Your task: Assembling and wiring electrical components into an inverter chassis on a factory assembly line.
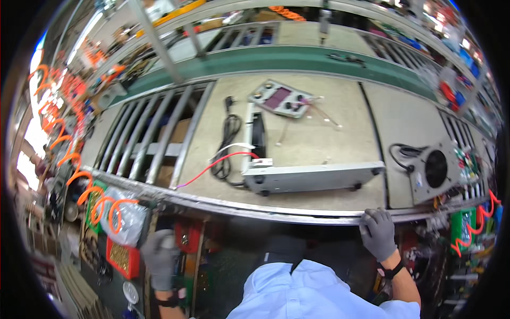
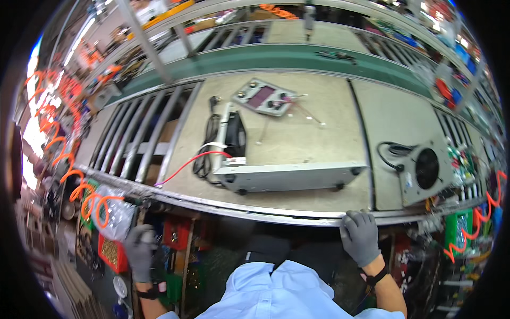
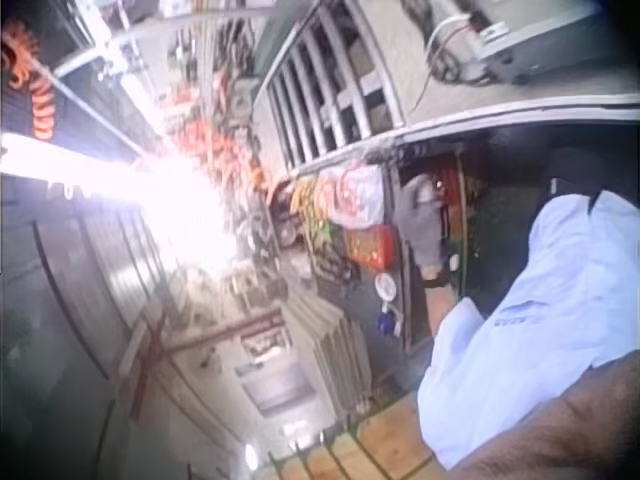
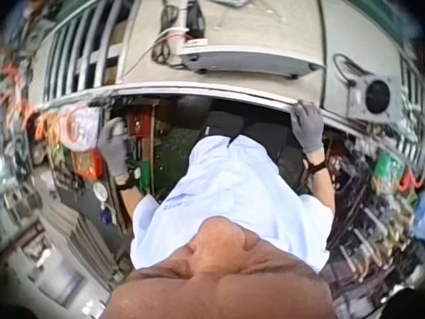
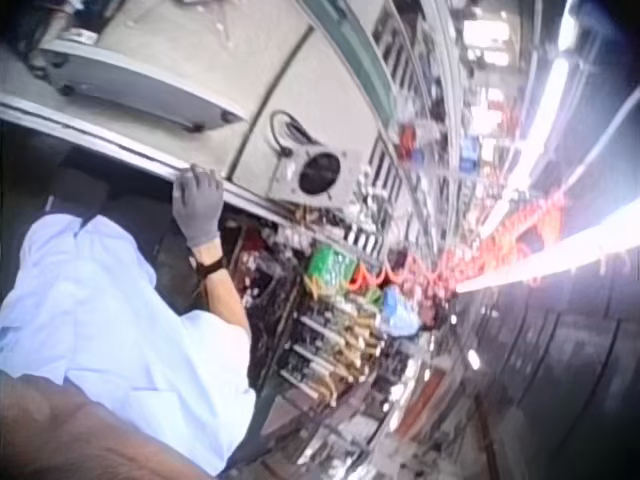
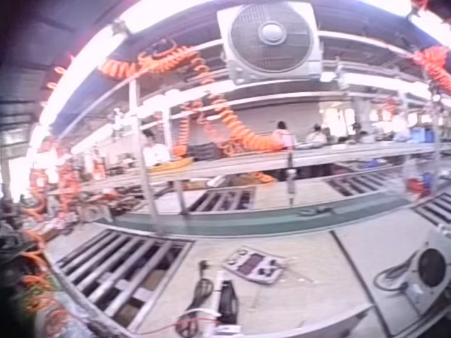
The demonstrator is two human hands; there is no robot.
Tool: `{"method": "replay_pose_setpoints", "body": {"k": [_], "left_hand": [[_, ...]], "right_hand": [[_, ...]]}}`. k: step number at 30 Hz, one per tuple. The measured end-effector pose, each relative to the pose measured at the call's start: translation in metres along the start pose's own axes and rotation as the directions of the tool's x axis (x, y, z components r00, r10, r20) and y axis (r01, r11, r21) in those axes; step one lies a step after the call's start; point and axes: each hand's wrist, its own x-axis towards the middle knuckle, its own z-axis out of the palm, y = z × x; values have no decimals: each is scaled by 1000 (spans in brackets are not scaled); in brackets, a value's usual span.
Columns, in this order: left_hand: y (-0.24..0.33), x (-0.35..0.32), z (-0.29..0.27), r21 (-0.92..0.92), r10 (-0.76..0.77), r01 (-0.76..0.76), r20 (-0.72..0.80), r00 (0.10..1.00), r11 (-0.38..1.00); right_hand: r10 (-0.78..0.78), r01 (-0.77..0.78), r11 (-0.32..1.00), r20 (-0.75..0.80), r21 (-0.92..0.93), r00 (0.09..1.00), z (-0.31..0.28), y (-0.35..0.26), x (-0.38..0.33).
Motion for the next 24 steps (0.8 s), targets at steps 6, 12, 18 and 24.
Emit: {"method": "replay_pose_setpoints", "body": {"k": [6, 12, 18, 24], "left_hand": [[100, -3, 246, -302, 612, -535, 464, 640, 789], [134, -14, 357, -224, 758, -772, 478, 445, 595], [120, -16, 362, -170, 740, -759, 429, 518, 629], [121, -13, 351, -308, 701, -631, 352, 619, 712]], "right_hand": [[500, -387, 784, 125, -486, 857, -66, 119, -88], [954, -521, 290, 200, -803, 222, -149, 189, -153], [930, -721, 300, 359, -624, 76, -148, 234, -177], [863, -912, 166, 503, -376, -50, -140, 249, -177]]}}
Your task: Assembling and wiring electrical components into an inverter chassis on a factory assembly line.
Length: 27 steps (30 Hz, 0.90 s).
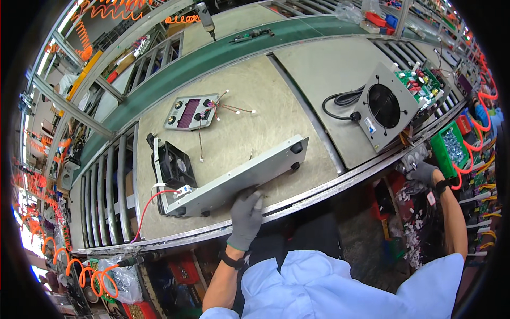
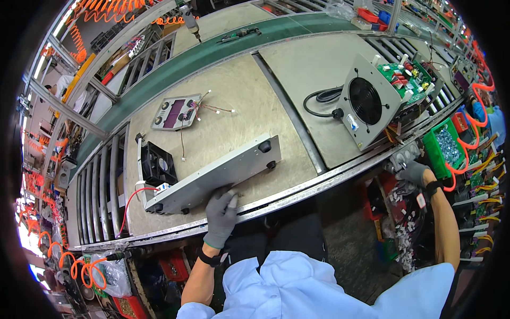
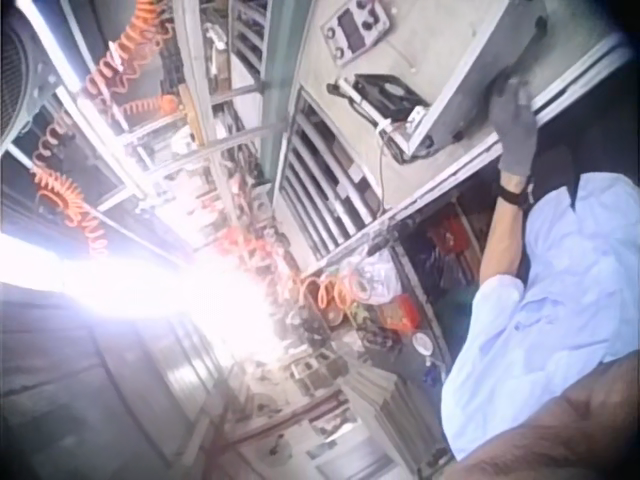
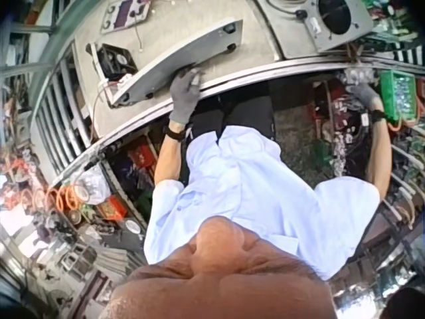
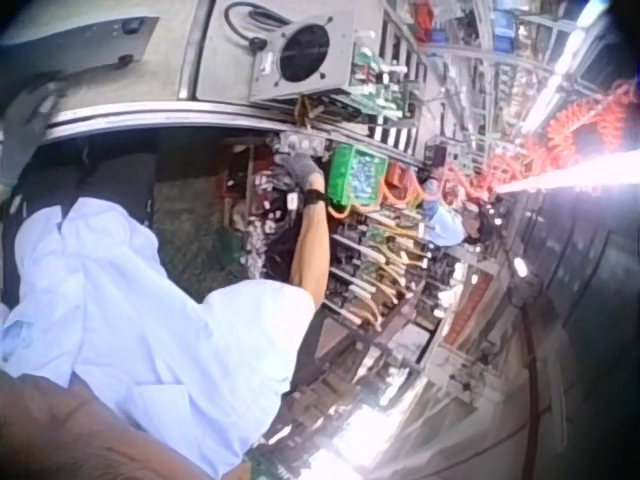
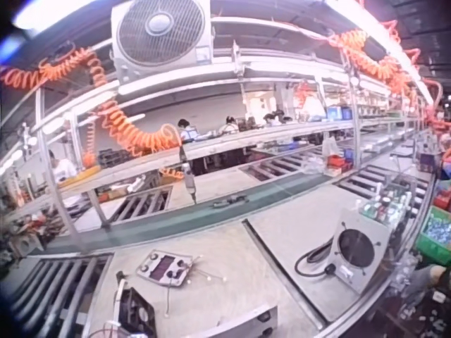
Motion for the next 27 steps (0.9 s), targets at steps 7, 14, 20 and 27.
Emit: {"method": "replay_pose_setpoints", "body": {"k": [7, 14, 20, 27], "left_hand": [[2, -14, -27, -164, -310, 301, -30, 950, 939], [32, -32, -43, -492, -657, 738, 369, 657, 462], [47, -45, -34, -656, -604, 734, 518, 606, 174], [29, -65, -78, -724, -665, 680, 453, 593, 113]], "right_hand": [[-373, 362, 900, 2, 241, 928, 52, 27, -62], [-352, 124, 851, 378, 510, 856, 147, -59, -186], [-710, 572, 666, 172, 478, 683, 188, -167, -234], [-764, 573, 630, 288, 523, 577, 205, -234, -240]]}}
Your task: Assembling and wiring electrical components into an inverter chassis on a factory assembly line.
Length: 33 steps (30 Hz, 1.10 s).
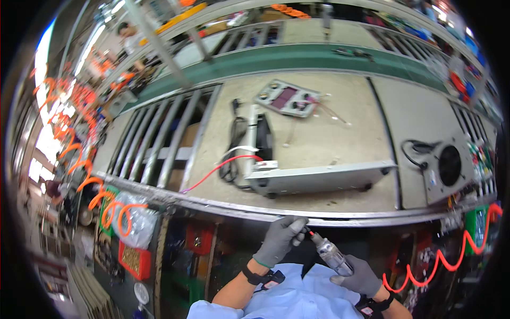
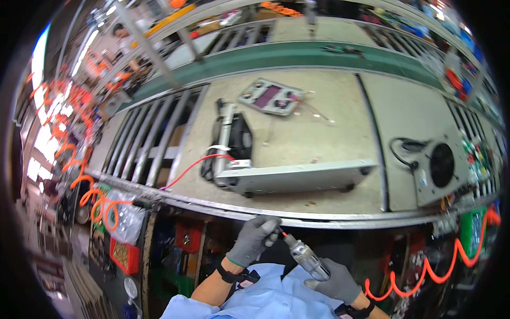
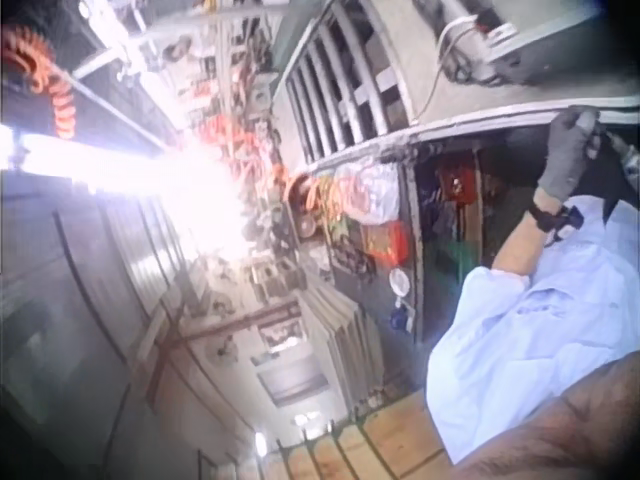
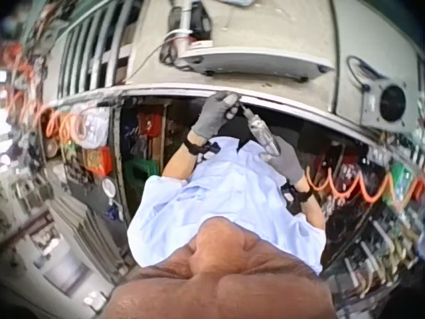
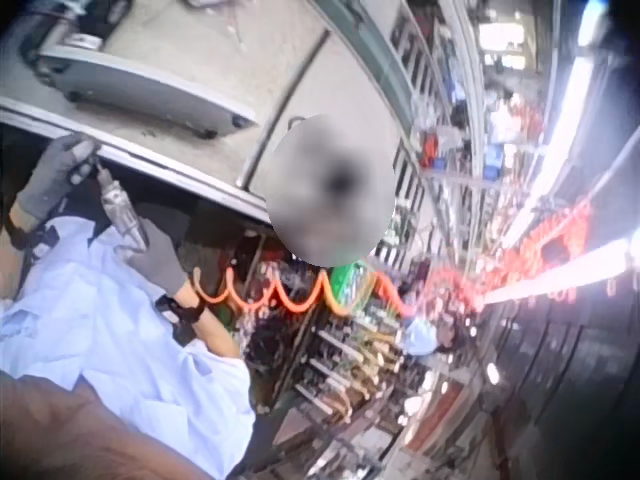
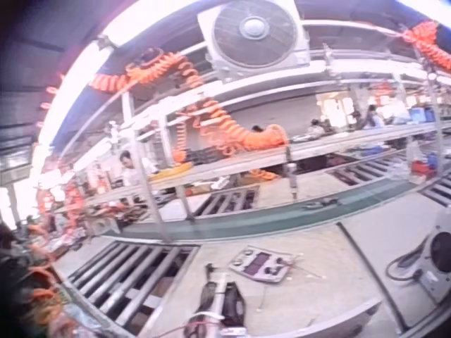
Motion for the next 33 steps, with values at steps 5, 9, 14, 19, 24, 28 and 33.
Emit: {"method": "replay_pose_setpoints", "body": {"k": [5, 9, 14, 19, 24, 28, 33], "left_hand": [[9, -18, -47, 50, 28, -32, 85, 996, 998], [5, -30, -73, -126, 96, -77, 157, 983, 989], [-3, -42, -69, -310, 150, -201, -180, 972, 929], [9, -81, -104, 84, 191, -181, -132, 973, 980], [81, -172, -257, 739, 389, 168, -516, 763, 652], [150, -229, -390, 787, 690, 588, -530, 493, 185], [177, -214, -498, 744, 558, 658, -499, 663, -117]], "right_hand": [[141, -245, 930, 349, 275, 927, 12, -24, 20], [-6, -311, 873, 646, 376, 764, 19, -49, 32], [-160, 128, 978, 197, 165, 967, 69, -53, 40], [-306, 299, 950, 71, 94, 949, 91, -48, 46], [-240, 239, 970, 17, 43, 971, 65, -37, 38], [-156, 157, 986, -30, 48, 987, 56, -17, 39], [-161, 165, 985, -72, 44, 984, 54, -7, 32]]}}
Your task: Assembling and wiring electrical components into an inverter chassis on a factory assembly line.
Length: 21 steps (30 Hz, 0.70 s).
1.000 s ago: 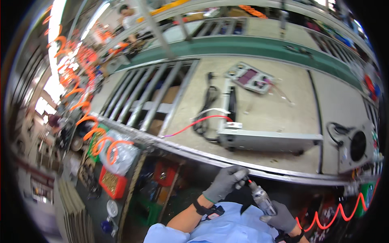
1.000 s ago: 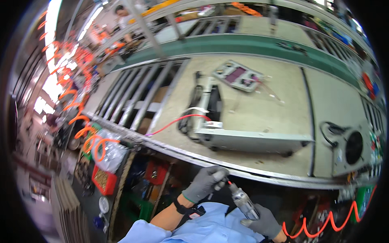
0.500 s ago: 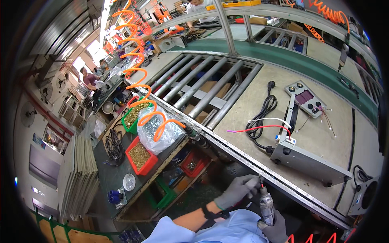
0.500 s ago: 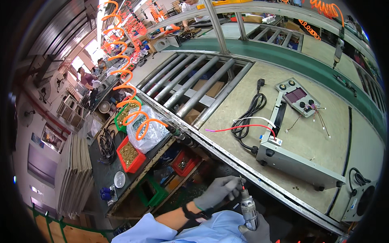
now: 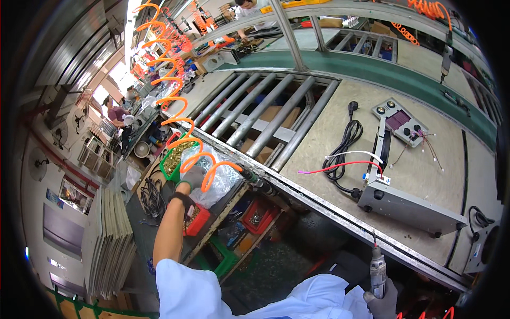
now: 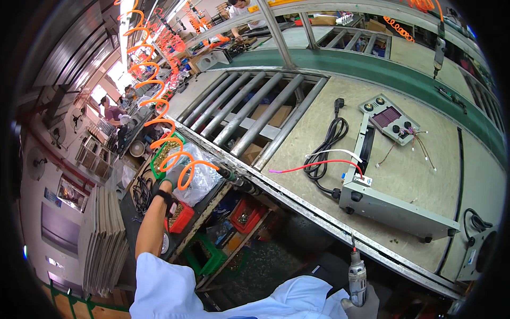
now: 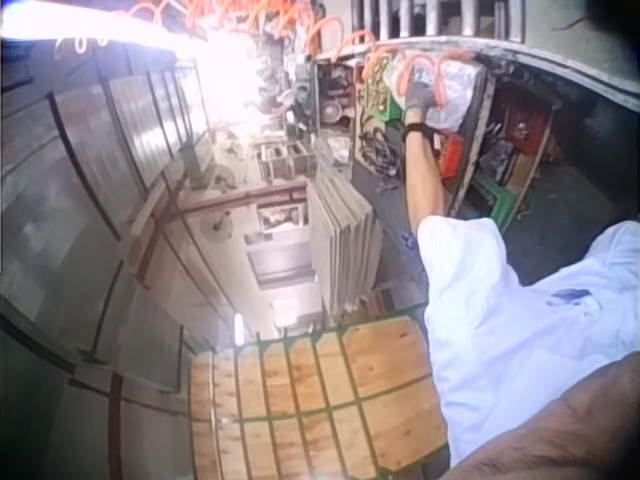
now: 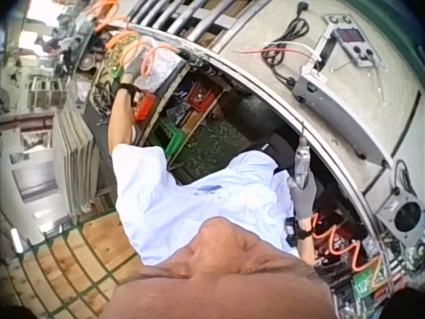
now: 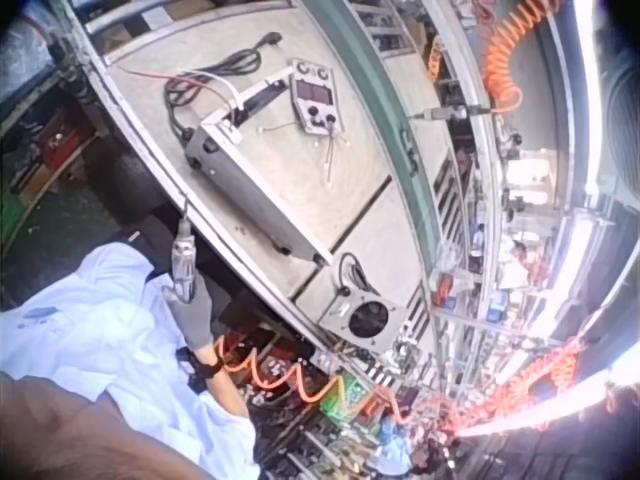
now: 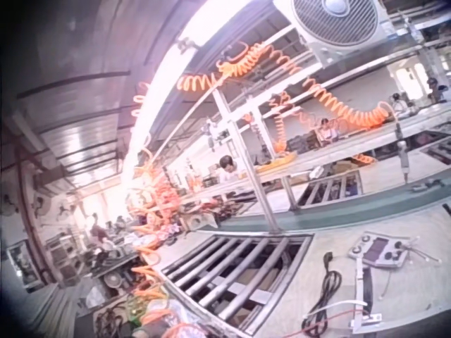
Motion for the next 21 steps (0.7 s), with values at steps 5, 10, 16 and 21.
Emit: {"method": "replay_pose_setpoints", "body": {"k": [5, 10, 16, 21], "left_hand": [[-16, 27, 11, 140, 65, -91, 178, 982, 986], [-21, 26, 1, 156, 32, -76, 266, 964, 985], [-17, 20, -5, 138, 16, -54, 261, 965, 989], [-24, 16, -21, 41, -14, 6, 215, 977, 999]], "right_hand": [[-80, 77, 994, -41, -79, 996, 1, -13, -11], [7, -10, 999, -78, -43, 997, 2, -20, -17], [31, -33, 999, -66, -38, 997, 3, -15, -13], [-56, 52, 992, -33, -119, 998, 2, -11, -7]]}}
